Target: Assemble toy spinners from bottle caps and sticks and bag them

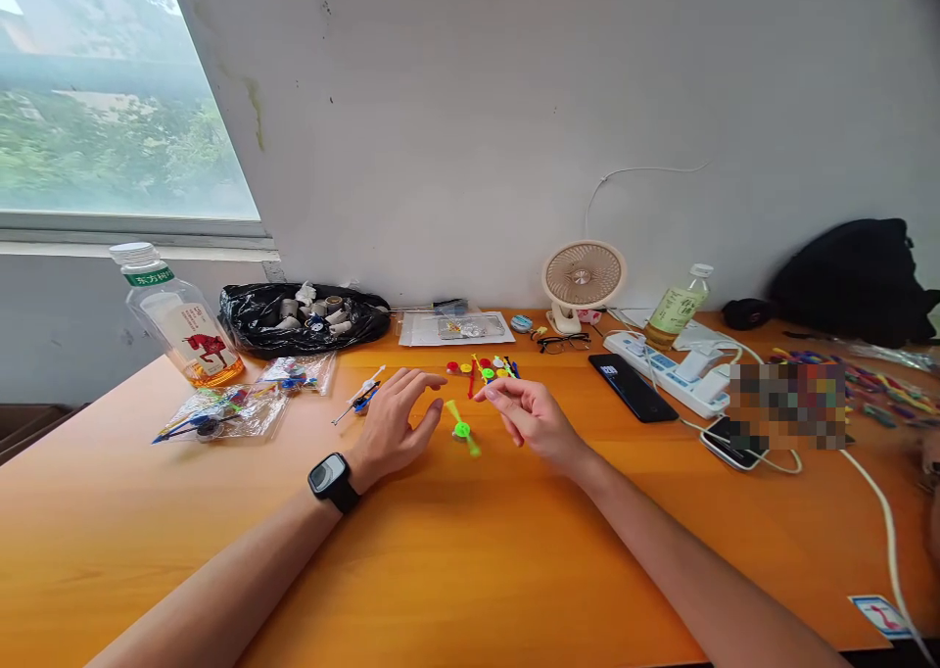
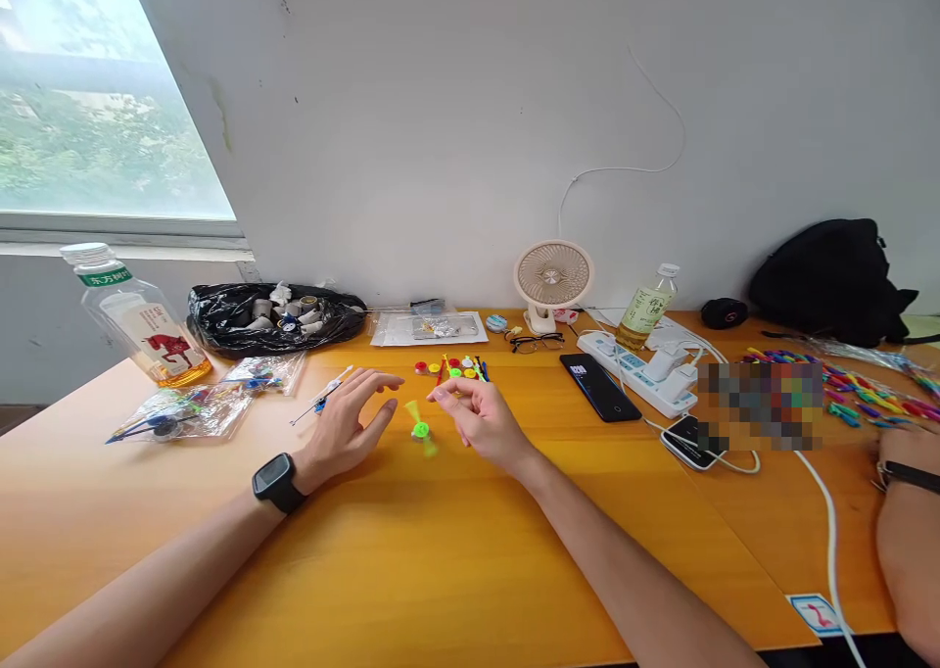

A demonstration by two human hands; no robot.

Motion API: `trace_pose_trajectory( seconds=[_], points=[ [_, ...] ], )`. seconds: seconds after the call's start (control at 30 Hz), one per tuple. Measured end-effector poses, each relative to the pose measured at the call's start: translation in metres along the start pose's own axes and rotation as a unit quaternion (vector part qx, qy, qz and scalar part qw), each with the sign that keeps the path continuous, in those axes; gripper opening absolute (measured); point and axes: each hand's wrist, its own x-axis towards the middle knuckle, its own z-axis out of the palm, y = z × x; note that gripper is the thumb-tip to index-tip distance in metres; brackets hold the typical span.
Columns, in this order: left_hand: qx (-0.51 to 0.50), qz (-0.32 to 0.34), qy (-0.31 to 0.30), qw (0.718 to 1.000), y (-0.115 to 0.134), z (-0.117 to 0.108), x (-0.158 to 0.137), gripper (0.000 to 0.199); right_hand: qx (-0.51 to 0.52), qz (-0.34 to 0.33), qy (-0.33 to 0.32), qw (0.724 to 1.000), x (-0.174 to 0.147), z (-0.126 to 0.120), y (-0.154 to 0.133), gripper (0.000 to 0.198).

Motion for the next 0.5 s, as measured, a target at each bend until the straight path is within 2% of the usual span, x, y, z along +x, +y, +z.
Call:
trace_pose_trajectory(
  seconds=[0.1,0.27,0.4,0.5],
  points=[
    [0.0,-0.009,0.002,1.0,-0.002,0.001,0.001,0.017,-0.019,-0.024,0.049,0.998,0.004,-0.001,0.008,0.041],
    [0.02,-0.021,0.001,1.0,-0.01,0.005,0.002,0.015,-0.13,-0.057,0.099,0.985,0.009,-0.007,0.026,0.035],
    [0.024,-0.054,-0.002,0.998,-0.021,0.008,0.001,0.014,-0.244,-0.124,0.142,0.951,0.01,-0.012,0.026,0.03],
    [0.009,-0.09,-0.029,0.995,-0.031,0.013,-0.002,0.02,-0.302,-0.178,0.145,0.925,0.011,-0.013,0.025,0.025]
  ],
)
